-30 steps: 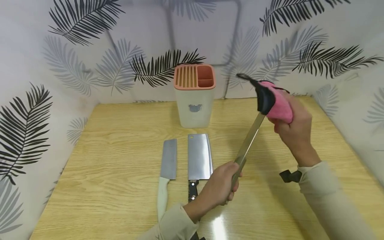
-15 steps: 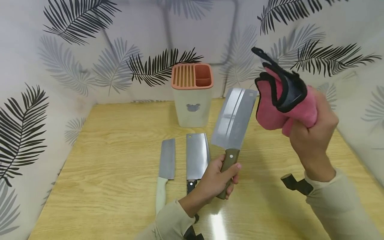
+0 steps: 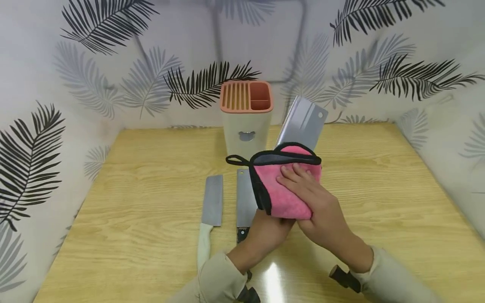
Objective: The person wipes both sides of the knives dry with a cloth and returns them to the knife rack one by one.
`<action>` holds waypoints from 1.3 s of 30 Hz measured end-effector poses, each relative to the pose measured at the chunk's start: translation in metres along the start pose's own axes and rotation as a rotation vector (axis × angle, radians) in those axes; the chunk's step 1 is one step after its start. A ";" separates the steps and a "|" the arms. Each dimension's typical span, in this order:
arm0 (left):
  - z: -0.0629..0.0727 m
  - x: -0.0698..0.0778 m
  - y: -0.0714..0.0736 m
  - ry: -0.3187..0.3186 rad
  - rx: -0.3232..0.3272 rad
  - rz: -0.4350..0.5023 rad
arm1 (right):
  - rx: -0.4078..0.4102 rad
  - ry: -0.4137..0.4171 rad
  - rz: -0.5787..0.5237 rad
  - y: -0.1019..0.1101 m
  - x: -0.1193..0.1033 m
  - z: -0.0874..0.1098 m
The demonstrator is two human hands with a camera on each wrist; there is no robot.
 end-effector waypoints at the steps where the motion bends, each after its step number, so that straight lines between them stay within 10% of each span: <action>1: 0.000 0.000 0.000 -0.009 0.004 -0.001 | 0.010 -0.019 -0.004 0.000 0.003 0.000; 20: 0.009 0.006 -0.015 0.109 -0.230 0.073 | 0.269 -0.370 -0.031 0.057 0.094 -0.045; 25: 0.008 0.005 -0.016 0.110 -0.242 0.108 | 0.489 -0.564 -0.123 0.093 0.117 -0.051; 30: 0.008 -0.005 -0.019 0.214 -0.244 0.221 | 0.718 -0.509 -0.242 0.129 0.090 -0.052; 39: 0.008 -0.014 -0.024 0.314 -0.247 0.418 | 0.678 -0.251 -0.199 0.118 0.017 -0.040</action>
Point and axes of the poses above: each hand's wrist, its own z-axis away from the middle knuckle, its own y-axis out of the back of the hand, x = y × z, the point moved 7 cm from there along -z, towards the middle knuckle, and after that the axes turned 8 degrees about -y, right-handed, at the moved point
